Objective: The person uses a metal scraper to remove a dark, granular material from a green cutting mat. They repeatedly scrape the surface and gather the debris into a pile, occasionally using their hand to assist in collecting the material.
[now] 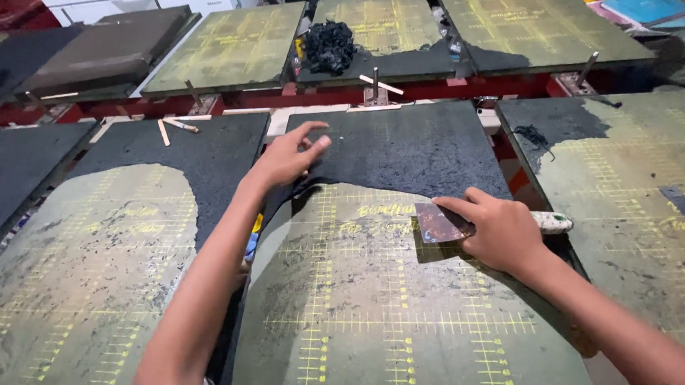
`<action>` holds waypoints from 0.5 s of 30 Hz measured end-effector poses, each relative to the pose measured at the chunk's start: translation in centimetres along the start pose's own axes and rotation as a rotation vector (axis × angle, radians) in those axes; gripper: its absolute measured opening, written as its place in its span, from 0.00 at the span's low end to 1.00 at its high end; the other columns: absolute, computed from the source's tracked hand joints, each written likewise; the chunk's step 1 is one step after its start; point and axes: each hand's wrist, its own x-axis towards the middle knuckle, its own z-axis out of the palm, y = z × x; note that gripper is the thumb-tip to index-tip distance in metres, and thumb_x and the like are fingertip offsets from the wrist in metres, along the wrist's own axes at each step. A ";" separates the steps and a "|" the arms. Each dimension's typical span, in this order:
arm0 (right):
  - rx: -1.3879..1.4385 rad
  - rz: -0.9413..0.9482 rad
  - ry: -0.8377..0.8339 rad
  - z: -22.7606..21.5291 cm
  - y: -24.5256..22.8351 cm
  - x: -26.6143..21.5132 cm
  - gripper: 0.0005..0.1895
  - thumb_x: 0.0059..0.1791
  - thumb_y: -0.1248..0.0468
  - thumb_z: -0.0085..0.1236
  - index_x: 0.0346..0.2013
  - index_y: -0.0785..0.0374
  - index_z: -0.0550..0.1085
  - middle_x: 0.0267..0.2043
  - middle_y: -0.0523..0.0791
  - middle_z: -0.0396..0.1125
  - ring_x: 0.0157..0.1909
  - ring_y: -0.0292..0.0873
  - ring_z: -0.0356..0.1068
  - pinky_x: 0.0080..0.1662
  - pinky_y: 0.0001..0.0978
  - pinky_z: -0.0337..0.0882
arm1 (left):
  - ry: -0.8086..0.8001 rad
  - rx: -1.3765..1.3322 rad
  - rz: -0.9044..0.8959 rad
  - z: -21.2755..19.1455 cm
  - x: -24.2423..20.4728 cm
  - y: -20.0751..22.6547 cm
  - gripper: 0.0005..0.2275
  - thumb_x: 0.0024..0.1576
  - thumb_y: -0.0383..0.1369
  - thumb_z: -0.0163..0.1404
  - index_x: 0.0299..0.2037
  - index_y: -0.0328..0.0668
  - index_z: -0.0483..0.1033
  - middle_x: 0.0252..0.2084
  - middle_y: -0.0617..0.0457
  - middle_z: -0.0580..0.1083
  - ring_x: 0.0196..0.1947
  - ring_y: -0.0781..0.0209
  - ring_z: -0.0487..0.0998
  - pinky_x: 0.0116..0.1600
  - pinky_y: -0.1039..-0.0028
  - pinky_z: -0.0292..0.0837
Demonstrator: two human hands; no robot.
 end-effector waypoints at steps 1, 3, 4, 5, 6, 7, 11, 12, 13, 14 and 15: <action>0.021 -0.001 -0.009 -0.3 -0.1 0.0 0.32 0.38 0.61 0.53 0.55 0.27 0.73 0.33 0.35 0.63 0.28 0.50 0.74 0.36 0.40 0.75 | 0.003 -0.009 0.153 -0.2 0.0 0.0 0.19 0.56 0.51 0.51 0.56 0.66 0.75 0.41 0.51 0.81 0.50 0.41 0.79 0.58 0.52 0.73; 0.041 0.001 -0.016 -0.5 -0.1 0.1 0.32 0.38 0.62 0.53 0.55 0.28 0.73 0.33 0.35 0.63 0.28 0.51 0.74 0.36 0.41 0.75 | 0.007 -0.016 0.308 0.1 0.3 -0.3 0.19 0.48 0.47 0.64 0.49 0.58 0.81 0.42 0.47 0.79 0.47 0.37 0.79 0.56 0.53 0.74; 0.040 0.004 -0.021 -0.5 -0.1 0.1 0.32 0.38 0.62 0.53 0.55 0.28 0.73 0.33 0.35 0.63 0.29 0.51 0.74 0.36 0.41 0.75 | -0.048 0.023 0.295 0.6 0.6 -0.8 0.17 0.45 0.42 0.66 0.44 0.52 0.82 0.40 0.46 0.80 0.44 0.39 0.81 0.54 0.55 0.76; 0.041 0.004 -0.028 -0.4 -0.1 0.1 0.31 0.38 0.61 0.53 0.55 0.28 0.72 0.33 0.35 0.63 0.29 0.51 0.75 0.36 0.41 0.75 | -0.102 0.061 0.278 1.2 0.7 -1.3 0.16 0.42 0.37 0.69 0.40 0.47 0.83 0.37 0.44 0.80 0.41 0.42 0.83 0.52 0.56 0.78; 0.042 0.003 -0.028 -0.5 -0.2 0.2 0.31 0.38 0.61 0.53 0.55 0.28 0.72 0.33 0.35 0.63 0.29 0.51 0.75 0.36 0.41 0.75 | -0.102 0.061 0.277 1.5 1.2 -2.0 0.16 0.42 0.37 0.69 0.40 0.47 0.83 0.37 0.44 0.80 0.41 0.42 0.83 0.52 0.56 0.78; 0.042 0.000 -0.041 -0.6 -0.2 0.2 0.32 0.38 0.62 0.53 0.55 0.28 0.72 0.33 0.35 0.63 0.29 0.51 0.75 0.36 0.40 0.75 | -0.090 0.097 0.295 1.8 1.7 -2.7 0.11 0.46 0.36 0.66 0.37 0.49 0.83 0.36 0.48 0.80 0.41 0.45 0.82 0.51 0.58 0.78; 0.023 -0.008 -0.060 -0.6 0.0 0.4 0.31 0.39 0.61 0.53 0.55 0.27 0.72 0.33 0.34 0.62 0.27 0.48 0.74 0.36 0.37 0.75 | -0.069 0.320 0.385 3.1 2.8 -3.8 0.07 0.55 0.38 0.59 0.36 0.47 0.80 0.36 0.50 0.78 0.43 0.43 0.80 0.49 0.54 0.78; 0.020 -0.009 -0.058 -0.6 0.1 0.3 0.31 0.39 0.61 0.53 0.55 0.27 0.72 0.33 0.34 0.62 0.27 0.48 0.74 0.36 0.37 0.75 | -0.065 0.318 0.387 3.3 2.3 -3.8 0.07 0.55 0.38 0.59 0.36 0.47 0.80 0.36 0.50 0.78 0.43 0.43 0.80 0.49 0.54 0.78; 0.024 -0.014 -0.062 -0.6 0.1 0.3 0.32 0.39 0.61 0.54 0.55 0.28 0.72 0.33 0.35 0.62 0.27 0.49 0.74 0.35 0.38 0.75 | -0.059 0.383 0.401 3.4 1.9 -3.7 0.08 0.58 0.39 0.56 0.38 0.44 0.76 0.38 0.48 0.76 0.45 0.42 0.79 0.50 0.54 0.77; 0.028 -0.019 -0.066 -0.6 0.1 0.4 0.33 0.38 0.61 0.54 0.56 0.29 0.72 0.34 0.36 0.62 0.27 0.50 0.74 0.35 0.40 0.75 | -0.052 0.447 0.415 3.4 1.4 -3.7 0.10 0.61 0.39 0.52 0.41 0.41 0.73 0.41 0.46 0.73 0.47 0.40 0.78 0.51 0.54 0.77; 0.026 -0.019 -0.066 -0.7 0.1 0.4 0.33 0.38 0.61 0.54 0.56 0.29 0.72 0.34 0.36 0.62 0.27 0.50 0.74 0.35 0.40 0.75 | -0.050 0.446 0.415 2.7 0.8 -3.1 0.10 0.61 0.39 0.52 0.41 0.41 0.73 0.41 0.46 0.73 0.47 0.40 0.78 0.51 0.54 0.77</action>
